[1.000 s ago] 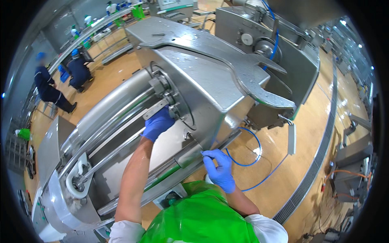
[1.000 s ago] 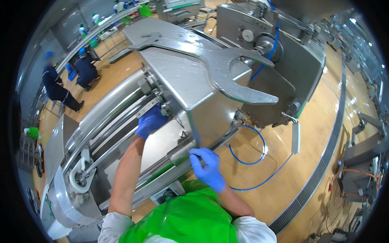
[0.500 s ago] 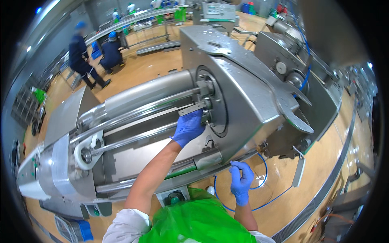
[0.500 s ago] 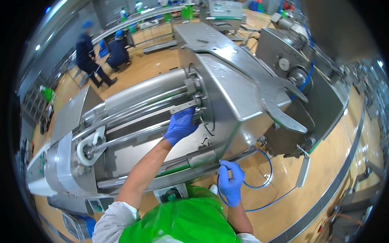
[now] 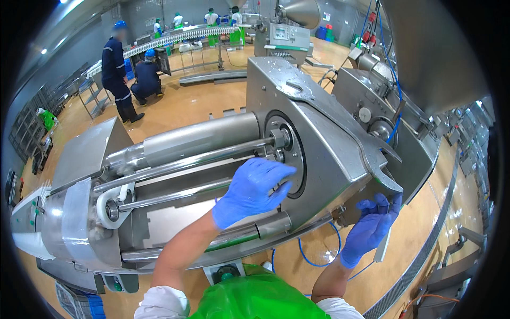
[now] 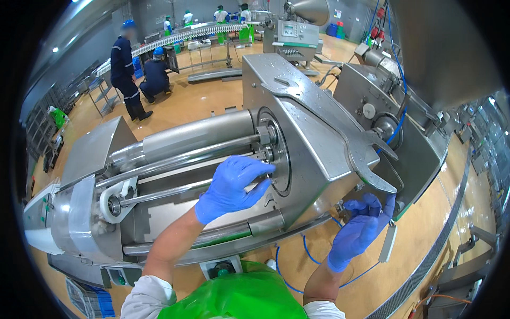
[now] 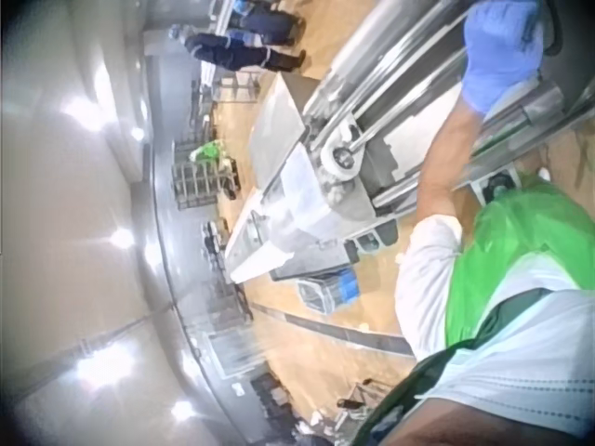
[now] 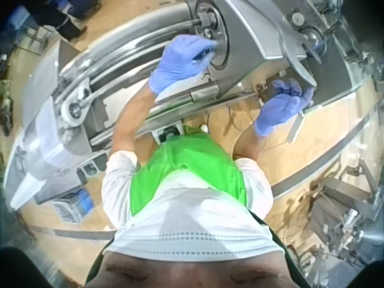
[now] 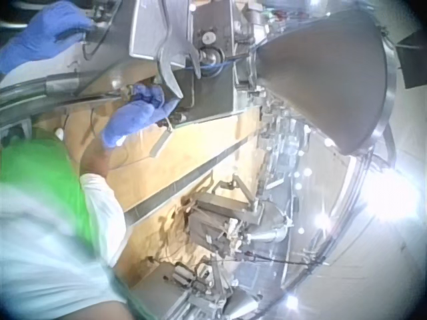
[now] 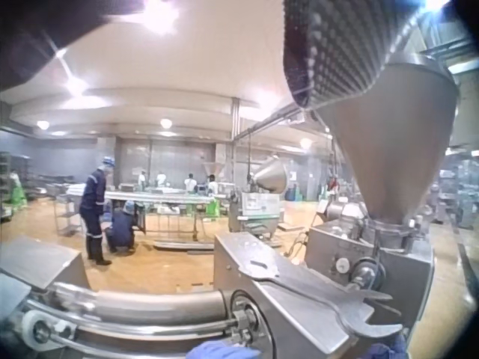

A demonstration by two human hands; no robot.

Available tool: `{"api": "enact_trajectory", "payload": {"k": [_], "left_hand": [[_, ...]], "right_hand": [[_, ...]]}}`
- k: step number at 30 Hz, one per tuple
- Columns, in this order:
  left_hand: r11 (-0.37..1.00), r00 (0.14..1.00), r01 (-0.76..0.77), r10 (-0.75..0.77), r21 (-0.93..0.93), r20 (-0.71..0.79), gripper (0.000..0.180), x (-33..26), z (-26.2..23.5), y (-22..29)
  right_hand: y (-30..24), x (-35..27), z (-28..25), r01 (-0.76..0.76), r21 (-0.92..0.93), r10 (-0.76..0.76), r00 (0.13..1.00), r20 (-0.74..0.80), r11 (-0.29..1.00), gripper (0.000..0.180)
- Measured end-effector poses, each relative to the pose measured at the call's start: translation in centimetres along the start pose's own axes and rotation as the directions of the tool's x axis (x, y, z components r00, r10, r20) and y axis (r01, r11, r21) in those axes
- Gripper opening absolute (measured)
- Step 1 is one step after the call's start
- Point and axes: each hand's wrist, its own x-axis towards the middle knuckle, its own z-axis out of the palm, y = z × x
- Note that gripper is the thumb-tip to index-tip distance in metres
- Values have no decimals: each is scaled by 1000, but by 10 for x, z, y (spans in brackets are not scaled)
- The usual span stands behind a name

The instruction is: The person assembles cylindrical metal parts onto a machine using a wrench. They insert the parts into slots on the machine and tighten them with the wrench, repeating the process for multiple parts.

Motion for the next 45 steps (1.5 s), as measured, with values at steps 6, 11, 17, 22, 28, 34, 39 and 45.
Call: {"api": "enact_trajectory", "payload": {"k": [6, 11, 17, 22, 28, 34, 39, 45], "left_hand": [[972, 972, -234, 234, 24, -22, 37, 122, 3, 12], [991, 965, -79, 50, 105, 258, 46, 138, 28, -11], [1000, 996, -11, 13, 28, -86, 45, 81, 27, 5], [932, 953, 111, -199, -345, -229, 37, -41, -21, 24], [492, 632, 774, -643, -399, 433, 24, -201, -34, 61], [598, 588, 797, -734, -87, 339, 24, -165, -19, 12], [799, 553, 532, -578, 279, 600, 27, -126, 111, -40], [599, 513, 663, -800, 449, 310, 19, -124, 221, -78]], "right_hand": [[-1, 27, 6, -132, 237, 135, 991, 1, 963, 54], [11, 41, 17, -221, 265, 228, 974, 6, 938, 39], [10, 45, -7, -232, 327, 194, 970, 145, 916, 37], [-19, 51, -33, -264, 321, 172, 942, 289, 910, 38], [-8, 68, -63, -358, 443, 230, 920, 318, 822, 41], [6, 53, -1, -186, 480, 93, 973, 211, 857, 45], [0, 42, -24, -236, 467, 137, 962, 236, 852, 51], [-17, 12, -56, -125, -164, 158, 965, 210, 979, 44]]}}
